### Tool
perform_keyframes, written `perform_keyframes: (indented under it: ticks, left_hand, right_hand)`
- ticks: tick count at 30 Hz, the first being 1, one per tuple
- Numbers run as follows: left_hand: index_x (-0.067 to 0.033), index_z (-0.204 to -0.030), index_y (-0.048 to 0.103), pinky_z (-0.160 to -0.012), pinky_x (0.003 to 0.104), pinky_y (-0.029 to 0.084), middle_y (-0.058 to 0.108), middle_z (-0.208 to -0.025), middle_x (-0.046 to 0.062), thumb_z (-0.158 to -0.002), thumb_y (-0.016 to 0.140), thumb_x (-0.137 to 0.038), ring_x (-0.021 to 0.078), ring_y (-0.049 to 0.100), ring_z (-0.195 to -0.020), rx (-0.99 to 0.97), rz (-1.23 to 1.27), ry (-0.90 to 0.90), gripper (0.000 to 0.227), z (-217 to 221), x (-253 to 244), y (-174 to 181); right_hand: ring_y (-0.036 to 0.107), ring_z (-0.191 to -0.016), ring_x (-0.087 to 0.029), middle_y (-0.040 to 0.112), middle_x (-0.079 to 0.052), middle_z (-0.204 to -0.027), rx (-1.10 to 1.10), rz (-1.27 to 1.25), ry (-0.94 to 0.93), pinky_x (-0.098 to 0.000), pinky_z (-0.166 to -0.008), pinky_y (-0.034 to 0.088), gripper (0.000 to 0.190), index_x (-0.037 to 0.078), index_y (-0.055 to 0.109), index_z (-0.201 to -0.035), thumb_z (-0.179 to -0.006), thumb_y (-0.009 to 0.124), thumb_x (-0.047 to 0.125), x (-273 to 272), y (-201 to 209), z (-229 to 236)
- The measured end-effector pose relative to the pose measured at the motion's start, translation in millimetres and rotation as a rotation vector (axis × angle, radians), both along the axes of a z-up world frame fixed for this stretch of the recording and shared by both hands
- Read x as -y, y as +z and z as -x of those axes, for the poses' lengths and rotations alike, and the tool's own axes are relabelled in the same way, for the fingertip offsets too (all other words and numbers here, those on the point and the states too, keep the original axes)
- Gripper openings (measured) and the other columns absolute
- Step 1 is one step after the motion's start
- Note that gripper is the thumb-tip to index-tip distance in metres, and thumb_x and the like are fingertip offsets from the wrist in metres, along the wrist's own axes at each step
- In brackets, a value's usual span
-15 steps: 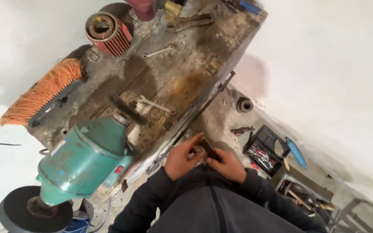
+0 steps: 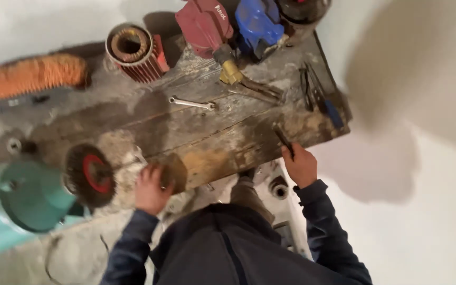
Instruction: The person carries a red electric pump to a workbench and uses a screwdriver to unscrew and remove its black cover, exposing the internal wiring and switch. They manipulate the internal components and wires, then reposition the pump and continue working on the opened housing with the screwdriver.
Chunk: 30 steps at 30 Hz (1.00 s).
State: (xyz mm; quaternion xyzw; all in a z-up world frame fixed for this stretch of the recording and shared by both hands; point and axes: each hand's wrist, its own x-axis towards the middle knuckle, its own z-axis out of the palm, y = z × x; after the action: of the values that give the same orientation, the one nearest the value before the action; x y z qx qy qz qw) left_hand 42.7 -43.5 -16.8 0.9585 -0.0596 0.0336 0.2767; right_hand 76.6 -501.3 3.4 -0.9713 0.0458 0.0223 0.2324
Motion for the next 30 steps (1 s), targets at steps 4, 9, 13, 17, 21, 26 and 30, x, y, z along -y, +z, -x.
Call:
perform_keyframes:
  ticks: [4, 9, 13, 17, 21, 26, 30]
  left_hand:
    - [-0.0145, -0.131, 0.063, -0.109, 0.049, 0.040, 0.058, -0.140, 0.012, -0.080, 0.073, -0.027, 0.0383, 0.051, -0.132, -0.073, -0.054, 0.253, 0.053, -19.5, 9.4, -4.6]
    - [-0.0093, -0.138, 0.059, -0.114, 0.050, 0.036, 0.056, -0.146, 0.012, -0.085, 0.069, -0.025, 0.0356, 0.051, -0.133, -0.096, -0.142, 0.479, 0.057, -5.0, 14.3, -12.2]
    - [-0.0033, -0.137, 0.058, -0.117, 0.052, 0.033, 0.051, -0.150, 0.018, -0.087, 0.069, -0.024, 0.0405, 0.046, -0.140, 0.077, -0.173, 0.615, 0.055, 0.1, 22.7, -25.9]
    - [-0.0073, -0.138, 0.061, -0.119, 0.049, 0.036, 0.052, -0.152, 0.016, -0.086, 0.064, -0.012, 0.0390, 0.046, -0.144, 0.052, -0.147, 0.601, 0.052, 7.5, 21.6, -41.2]
    - [-0.0096, -0.136, 0.063, -0.117, 0.044, 0.042, 0.060, -0.148, 0.013, -0.092, 0.061, -0.010, 0.0366, 0.054, -0.137, 0.145, 0.034, 0.602, 0.044, 0.1, 26.8, -46.4]
    - [-0.0080, -0.132, 0.063, -0.114, 0.044, 0.044, 0.063, -0.139, 0.014, -0.098, 0.066, -0.020, 0.0361, 0.058, -0.129, 0.276, 0.031, 0.672, 0.037, -8.2, 31.3, -38.8]
    - [-0.0102, -0.127, 0.066, -0.118, 0.048, 0.039, 0.065, -0.137, 0.009, -0.093, 0.067, -0.027, 0.0289, 0.059, -0.131, 0.263, -0.099, 0.609, 0.038, -15.6, 33.4, -18.0]
  right_hand:
    - [0.057, -0.059, -0.031, 0.064, -0.010, -0.073, 0.172, 0.005, 0.056, -0.0470, -0.052, 0.045, 0.030, 0.012, 0.070, -0.110, -0.103, 0.058, 0.039, 45.3, -2.8, -58.2]
    - [0.059, -0.061, -0.029, 0.066, -0.009, -0.081, 0.186, 0.087, 0.194, -0.0452, -0.054, 0.047, 0.031, 0.010, 0.069, -0.108, -0.101, 0.061, 0.039, 69.9, -5.5, -92.8]
    - [0.065, -0.077, -0.034, 0.066, -0.011, -0.089, 0.398, 0.193, 0.312, -0.0457, -0.063, 0.052, 0.033, 0.009, 0.067, -0.094, -0.092, 0.068, 0.042, 64.3, 16.7, -108.1]
    - [0.067, -0.078, -0.034, 0.068, -0.009, -0.083, 0.331, 0.245, 0.341, -0.0455, -0.065, 0.053, 0.029, 0.009, 0.071, -0.086, -0.086, 0.074, 0.037, 37.0, 54.6, -125.6]
    - [0.072, -0.082, -0.025, 0.072, -0.009, -0.100, 0.285, -0.234, 0.423, -0.0348, -0.068, 0.057, 0.023, 0.007, 0.073, -0.104, -0.093, 0.075, 0.027, -10.0, 91.6, -169.4]
    - [0.070, -0.079, -0.018, 0.073, -0.008, -0.098, 0.307, -0.478, 0.509, -0.0300, -0.068, 0.055, 0.025, 0.004, 0.071, -0.112, -0.096, 0.075, 0.022, -90.0, 156.3, -253.9]
    - [0.068, -0.091, -0.031, 0.072, -0.017, -0.103, 0.464, -0.386, 0.538, -0.0409, -0.079, 0.055, 0.043, -0.001, 0.069, -0.115, -0.095, 0.076, 0.036, -147.0, 165.0, -352.4]
